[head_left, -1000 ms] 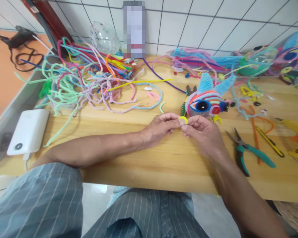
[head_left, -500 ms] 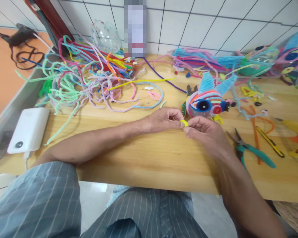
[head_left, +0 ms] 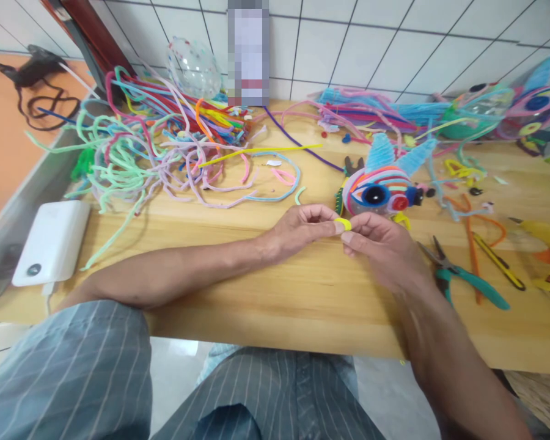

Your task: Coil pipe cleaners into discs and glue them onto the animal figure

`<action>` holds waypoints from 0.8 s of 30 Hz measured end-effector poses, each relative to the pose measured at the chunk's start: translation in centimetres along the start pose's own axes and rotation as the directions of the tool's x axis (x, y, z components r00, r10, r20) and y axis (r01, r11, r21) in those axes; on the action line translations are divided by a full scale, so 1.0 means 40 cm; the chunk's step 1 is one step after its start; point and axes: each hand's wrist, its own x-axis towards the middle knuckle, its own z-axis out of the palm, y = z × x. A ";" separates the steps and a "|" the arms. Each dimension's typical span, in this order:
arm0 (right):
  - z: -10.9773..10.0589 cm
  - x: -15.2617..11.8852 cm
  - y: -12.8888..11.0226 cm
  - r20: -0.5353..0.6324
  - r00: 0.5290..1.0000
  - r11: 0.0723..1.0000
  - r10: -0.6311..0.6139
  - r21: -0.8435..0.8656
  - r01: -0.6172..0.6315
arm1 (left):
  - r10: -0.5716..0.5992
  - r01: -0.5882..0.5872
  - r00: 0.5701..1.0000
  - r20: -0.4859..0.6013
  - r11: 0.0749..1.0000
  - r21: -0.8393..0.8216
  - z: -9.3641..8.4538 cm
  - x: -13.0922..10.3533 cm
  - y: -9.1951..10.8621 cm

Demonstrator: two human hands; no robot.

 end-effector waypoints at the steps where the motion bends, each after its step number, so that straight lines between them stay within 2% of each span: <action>1: 0.004 0.000 0.002 -0.011 1.000 1.000 -0.010 0.005 0.010 | -0.016 0.015 0.999 -0.029 0.999 -0.046 0.008 -0.005 -0.007; 4: 0.013 0.001 0.006 -0.037 0.998 0.999 -0.049 0.011 0.050 | -0.078 0.059 0.993 -0.092 0.980 -0.191 0.026 -0.017 -0.026; 7: 0.014 0.001 0.004 -0.049 0.996 0.997 -0.080 -0.017 0.079 | -0.130 0.110 0.989 -0.067 0.964 -0.242 0.026 -0.015 -0.029; 10: 0.005 -0.002 -0.004 -0.055 0.995 0.995 -0.085 -0.046 0.083 | -0.137 0.139 0.990 0.025 0.980 -0.142 0.007 0.002 -0.008; 15: -0.008 -0.008 -0.016 0.016 0.999 0.997 -0.038 -0.065 0.039 | -0.098 0.083 0.985 0.143 0.990 0.111 -0.022 0.024 0.037; 18: -0.010 -0.009 -0.018 0.040 0.999 0.999 -0.017 -0.043 0.019 | -0.076 0.056 0.987 0.139 0.988 0.142 -0.023 0.020 0.039; 24: -0.015 -0.004 -0.018 0.076 0.997 0.998 0.001 0.061 -0.006 | -0.009 0.003 0.999 0.053 0.994 0.110 -0.011 0.007 0.016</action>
